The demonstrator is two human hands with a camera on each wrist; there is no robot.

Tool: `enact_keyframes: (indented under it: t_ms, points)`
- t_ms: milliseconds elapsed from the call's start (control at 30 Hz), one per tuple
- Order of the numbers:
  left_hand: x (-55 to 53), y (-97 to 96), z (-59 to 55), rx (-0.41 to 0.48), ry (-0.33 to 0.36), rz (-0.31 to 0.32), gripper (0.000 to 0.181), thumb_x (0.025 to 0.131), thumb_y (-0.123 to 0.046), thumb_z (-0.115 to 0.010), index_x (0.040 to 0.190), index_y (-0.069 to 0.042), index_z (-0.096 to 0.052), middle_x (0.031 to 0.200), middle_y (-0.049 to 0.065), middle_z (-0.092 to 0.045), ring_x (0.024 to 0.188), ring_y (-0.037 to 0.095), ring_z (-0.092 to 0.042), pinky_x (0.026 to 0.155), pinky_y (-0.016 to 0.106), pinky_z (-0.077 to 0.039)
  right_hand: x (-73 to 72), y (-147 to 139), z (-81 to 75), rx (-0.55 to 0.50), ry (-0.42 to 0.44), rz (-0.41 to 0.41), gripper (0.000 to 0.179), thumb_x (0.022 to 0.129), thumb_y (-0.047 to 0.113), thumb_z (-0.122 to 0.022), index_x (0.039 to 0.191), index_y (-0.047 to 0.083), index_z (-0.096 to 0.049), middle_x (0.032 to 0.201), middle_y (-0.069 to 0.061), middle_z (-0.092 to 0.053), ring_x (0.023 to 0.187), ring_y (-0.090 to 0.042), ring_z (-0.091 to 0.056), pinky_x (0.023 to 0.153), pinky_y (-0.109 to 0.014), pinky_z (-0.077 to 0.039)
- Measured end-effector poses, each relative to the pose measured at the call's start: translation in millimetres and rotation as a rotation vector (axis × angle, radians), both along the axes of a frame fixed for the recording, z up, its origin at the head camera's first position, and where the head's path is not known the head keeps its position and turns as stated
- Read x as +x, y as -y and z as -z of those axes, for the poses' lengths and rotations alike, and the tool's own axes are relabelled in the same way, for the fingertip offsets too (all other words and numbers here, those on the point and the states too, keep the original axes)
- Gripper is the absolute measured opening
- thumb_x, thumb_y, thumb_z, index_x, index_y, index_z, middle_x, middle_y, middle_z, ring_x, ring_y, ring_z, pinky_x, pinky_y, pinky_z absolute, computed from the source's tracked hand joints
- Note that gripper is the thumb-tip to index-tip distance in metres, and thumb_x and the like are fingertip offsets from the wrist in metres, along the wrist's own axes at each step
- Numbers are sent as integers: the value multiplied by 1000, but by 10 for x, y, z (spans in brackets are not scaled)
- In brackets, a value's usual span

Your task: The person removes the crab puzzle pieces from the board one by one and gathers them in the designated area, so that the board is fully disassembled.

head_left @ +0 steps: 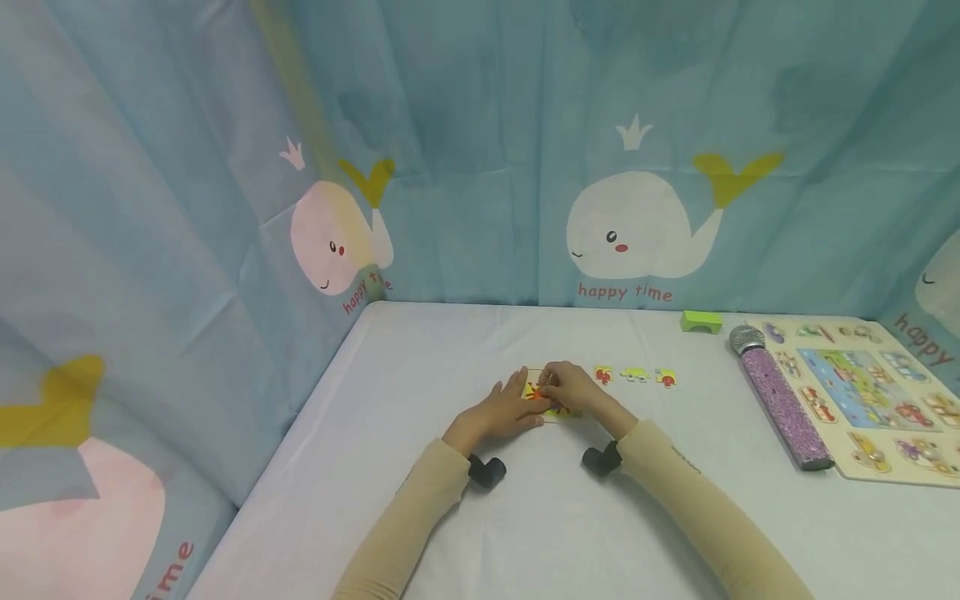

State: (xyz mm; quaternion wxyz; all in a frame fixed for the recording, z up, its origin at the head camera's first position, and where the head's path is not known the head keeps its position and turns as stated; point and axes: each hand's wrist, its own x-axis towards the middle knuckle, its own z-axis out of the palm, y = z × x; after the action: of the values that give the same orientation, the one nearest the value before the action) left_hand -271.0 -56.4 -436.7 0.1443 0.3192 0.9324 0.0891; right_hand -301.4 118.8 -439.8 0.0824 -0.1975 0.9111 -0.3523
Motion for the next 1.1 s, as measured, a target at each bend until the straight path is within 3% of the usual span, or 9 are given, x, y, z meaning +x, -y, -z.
enact_keyframes:
  t_ms: [233,367,600,800,1100]
  points:
    - [12,-9,9,0,-6,8,47,97,-44,-36,142,-35,-32,154,20,-5,143,33,2,111,57,-11,6,12,16,39,-25,14,12,87,10,-60,97,3,-60,80,-8,-54,63,-13,-49,53,-22,-42]
    - [7,-13,18,-8,-8,14,47,97,-44,-35,142,-35,-32,154,20,-5,143,33,2,111,57,-12,10,11,28,37,-22,19,12,88,9,-58,98,3,-57,80,-8,-56,60,-12,-51,52,-22,-43]
    - [-15,-1,31,2,-3,11,47,97,-45,-36,142,-36,-30,154,19,-3,143,33,2,112,56,-10,9,-1,35,-64,9,59,11,89,9,-57,98,2,-57,87,-11,-60,64,-14,-53,53,-24,-46]
    - [-25,10,26,17,0,2,48,96,-45,-37,143,-37,-29,154,20,-2,143,34,1,112,56,-9,-30,-39,51,-116,-35,89,9,90,12,-59,96,6,-62,87,-8,-63,69,-14,-56,58,-23,-48]
    - [-21,5,30,-17,-23,17,48,96,-44,-37,141,-48,-20,154,19,-4,143,34,0,111,56,-12,19,-308,-115,-180,-36,131,15,89,18,-61,96,5,-64,92,-8,-66,77,-15,-54,68,-25,-45]
